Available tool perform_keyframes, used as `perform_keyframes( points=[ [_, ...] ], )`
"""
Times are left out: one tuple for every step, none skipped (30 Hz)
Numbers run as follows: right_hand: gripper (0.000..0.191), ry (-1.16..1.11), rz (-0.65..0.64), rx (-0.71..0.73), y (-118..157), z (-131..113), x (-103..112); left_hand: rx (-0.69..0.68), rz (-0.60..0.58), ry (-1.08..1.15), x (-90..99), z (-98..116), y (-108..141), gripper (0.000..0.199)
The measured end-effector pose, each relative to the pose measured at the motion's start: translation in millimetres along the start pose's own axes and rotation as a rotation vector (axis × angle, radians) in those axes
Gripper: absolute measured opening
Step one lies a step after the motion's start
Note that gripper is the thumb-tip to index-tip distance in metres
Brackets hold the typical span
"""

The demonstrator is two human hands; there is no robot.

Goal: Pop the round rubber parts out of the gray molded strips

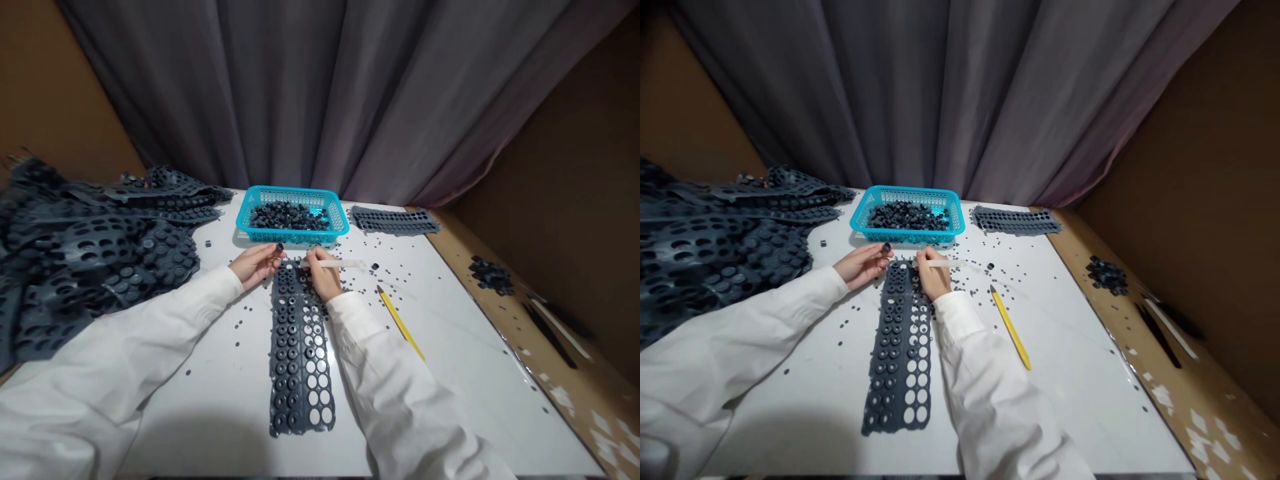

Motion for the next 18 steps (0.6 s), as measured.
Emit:
perform_keyframes(
  points=[
    [0.030, -0.012, 0.021, 0.000, 0.2, -0.2, 2.1, 0.016, 0.001, 0.039, -0.7, -1.2, 0.7, 0.014],
    [0.030, -0.021, 0.035, 0.001, 0.5, -0.2, 3.5, 0.039, 0.001, 0.068, -1.1, -2.6, 1.1, 0.013],
    [0.031, -0.027, 0.039, 0.001, 0.7, 0.0, 3.8, 0.062, -0.001, 0.086, -1.1, -3.9, 1.3, 0.012],
    [0.033, -0.030, 0.031, 0.001, 0.9, 0.3, 3.1, 0.080, -0.007, 0.093, -1.1, -4.4, 1.2, 0.012],
    [0.033, -0.027, 0.021, 0.002, 1.0, 0.5, 1.9, 0.089, -0.016, 0.088, -1.1, -4.0, 1.0, 0.013],
    [0.033, -0.020, 0.014, 0.005, 1.1, 0.7, 0.7, 0.087, -0.030, 0.073, -1.1, -2.6, 0.6, 0.014],
    [0.031, -0.008, 0.014, 0.009, 1.1, 0.7, -0.2, 0.073, -0.046, 0.046, -1.3, -0.2, 0.1, 0.014],
    [0.028, 0.005, 0.022, 0.012, 1.2, 0.7, -0.5, 0.046, -0.061, 0.000, -1.4, 3.0, -0.6, 0.013],
    [0.025, 0.016, 0.033, 0.016, 1.2, 0.4, -0.6, 0.004, -0.074, -0.087, -1.5, 6.9, -1.4, 0.011],
    [0.022, 0.019, 0.043, 0.016, 1.2, 0.2, -0.6, -0.044, -0.082, -0.206, -1.8, 10.7, -2.1, 0.009],
    [0.019, 0.011, 0.050, 0.012, 1.2, 0.2, -0.5, -0.092, -0.086, -0.335, -2.4, 14.1, -2.8, 0.008],
    [0.017, -0.006, 0.053, 0.004, 1.2, 0.4, -0.5, -0.133, -0.086, -0.457, -3.1, 16.5, -3.4, 0.009],
    [0.016, -0.024, 0.050, -0.005, 1.2, 0.7, -0.7, -0.156, -0.083, -0.548, -3.8, 17.6, -4.2, 0.010],
    [0.016, -0.038, 0.044, -0.011, 1.2, 0.9, -0.9, -0.178, -0.086, -0.629, -5.1, 18.3, -5.2, 0.012],
    [0.018, -0.045, 0.034, -0.013, 1.2, 0.9, -1.4, -0.215, -0.103, -0.717, -8.0, 19.5, -6.1, 0.012],
    [0.019, -0.039, 0.023, -0.010, 1.1, 0.7, -1.8, -0.274, -0.141, -0.828, -13.1, 21.1, -6.8, 0.013],
    [0.020, -0.023, 0.012, -0.005, 0.9, 0.5, -2.4, -0.353, -0.201, -0.977, -20.5, 22.5, -7.2, 0.013],
    [0.021, -0.004, 0.001, -0.002, 0.7, 0.7, -3.0, -0.437, -0.279, -1.141, -29.1, 22.4, -7.3, 0.014]
  ],
)
Point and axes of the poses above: each hand's wrist, its own y-axis away from the middle knuckle, its own x-axis out of the back of the hand, z = x × y, the point moved 7 cm from there along -y, towards the middle knuckle, and after that the axes turned 10 degrees about y, right-handed, at the moved point
